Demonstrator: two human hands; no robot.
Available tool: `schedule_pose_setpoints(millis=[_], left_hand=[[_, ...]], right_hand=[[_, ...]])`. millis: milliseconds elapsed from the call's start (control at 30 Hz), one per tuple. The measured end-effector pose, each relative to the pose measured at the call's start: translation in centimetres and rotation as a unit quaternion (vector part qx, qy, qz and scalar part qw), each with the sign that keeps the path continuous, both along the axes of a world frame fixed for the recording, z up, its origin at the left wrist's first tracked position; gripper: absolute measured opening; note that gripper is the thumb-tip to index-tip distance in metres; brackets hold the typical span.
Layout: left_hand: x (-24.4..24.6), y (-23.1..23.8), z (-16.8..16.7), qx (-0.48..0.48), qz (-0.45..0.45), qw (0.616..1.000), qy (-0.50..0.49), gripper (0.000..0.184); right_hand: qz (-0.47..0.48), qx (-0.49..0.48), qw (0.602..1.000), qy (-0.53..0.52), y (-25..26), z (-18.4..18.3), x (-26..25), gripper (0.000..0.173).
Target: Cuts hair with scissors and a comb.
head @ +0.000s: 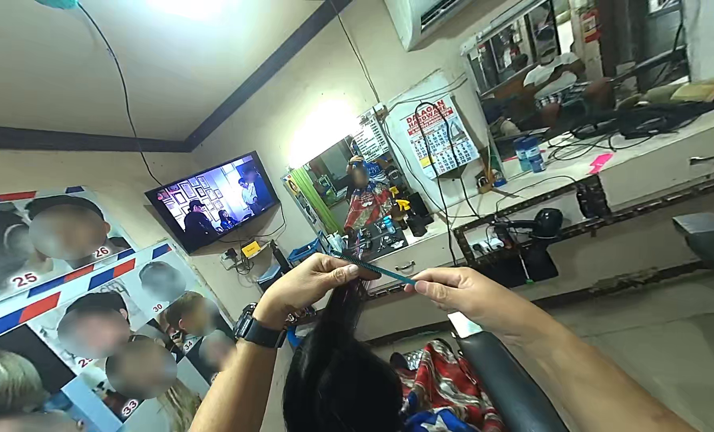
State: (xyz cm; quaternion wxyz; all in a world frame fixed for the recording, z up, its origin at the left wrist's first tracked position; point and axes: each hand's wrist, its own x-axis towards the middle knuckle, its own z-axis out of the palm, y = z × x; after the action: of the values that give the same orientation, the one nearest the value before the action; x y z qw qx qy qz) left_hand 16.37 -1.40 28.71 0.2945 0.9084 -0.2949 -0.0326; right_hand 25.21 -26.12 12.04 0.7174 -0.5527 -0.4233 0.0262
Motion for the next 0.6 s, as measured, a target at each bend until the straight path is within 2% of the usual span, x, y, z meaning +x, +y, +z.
schedule_pose_setpoints(millis=[433, 533, 600], left_hand=[[-0.1, -1.0, 0.8, -0.001, -0.016, 1.000, -0.025, 0.033], [-0.2, -1.1, 0.8, 0.000, -0.018, 1.000, -0.023, 0.035], [-0.5, -1.1, 0.7, -0.014, -0.004, 1.000, -0.015, 0.044]], right_hand=[[-0.005, -0.026, 0.999, -0.023, -1.6, 2.0, 0.3, 0.025], [-0.024, 0.002, 0.999, -0.027, -1.7, 2.4, 0.2, 0.026], [-0.087, 0.053, 0.993, -0.051, -1.1, 2.2, -0.2, 0.030]])
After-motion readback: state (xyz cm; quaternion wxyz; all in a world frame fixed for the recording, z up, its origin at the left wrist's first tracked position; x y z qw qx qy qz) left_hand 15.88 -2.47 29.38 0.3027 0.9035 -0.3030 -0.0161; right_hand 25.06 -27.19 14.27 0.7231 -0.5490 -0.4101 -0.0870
